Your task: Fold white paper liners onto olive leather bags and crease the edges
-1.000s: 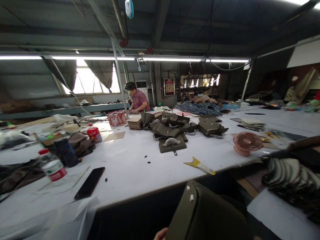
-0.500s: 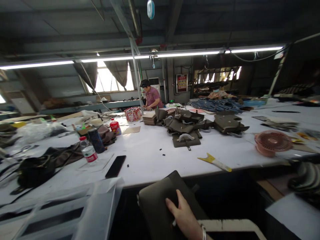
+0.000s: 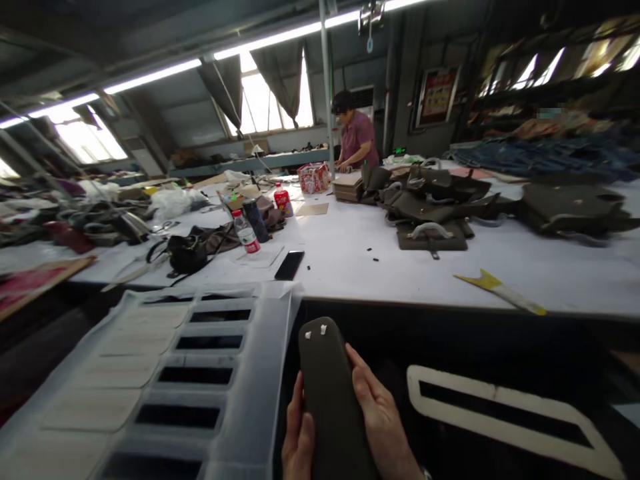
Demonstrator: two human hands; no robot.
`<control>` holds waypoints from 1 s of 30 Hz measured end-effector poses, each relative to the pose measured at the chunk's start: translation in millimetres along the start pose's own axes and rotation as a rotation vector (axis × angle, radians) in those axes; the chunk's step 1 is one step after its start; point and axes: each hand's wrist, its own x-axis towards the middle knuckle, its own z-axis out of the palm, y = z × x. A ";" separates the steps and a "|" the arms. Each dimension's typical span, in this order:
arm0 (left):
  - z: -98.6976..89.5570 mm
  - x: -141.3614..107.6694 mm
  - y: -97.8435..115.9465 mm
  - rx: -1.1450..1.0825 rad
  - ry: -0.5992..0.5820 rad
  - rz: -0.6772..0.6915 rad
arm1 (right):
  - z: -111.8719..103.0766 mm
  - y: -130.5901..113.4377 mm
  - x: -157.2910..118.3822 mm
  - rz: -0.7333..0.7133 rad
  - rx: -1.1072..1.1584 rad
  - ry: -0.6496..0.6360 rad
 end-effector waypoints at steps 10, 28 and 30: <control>4.3 -9.3 -9.5 0.218 0.055 0.278 | -12.9 -20.1 -27.6 -0.002 -0.357 -0.138; 45.2 -16.2 6.5 -0.030 -0.151 0.026 | -39.1 -28.9 -26.9 -0.021 -0.299 0.008; 49.6 -14.2 15.6 0.117 -0.189 0.153 | -41.8 -27.6 -23.9 -0.058 -0.352 0.034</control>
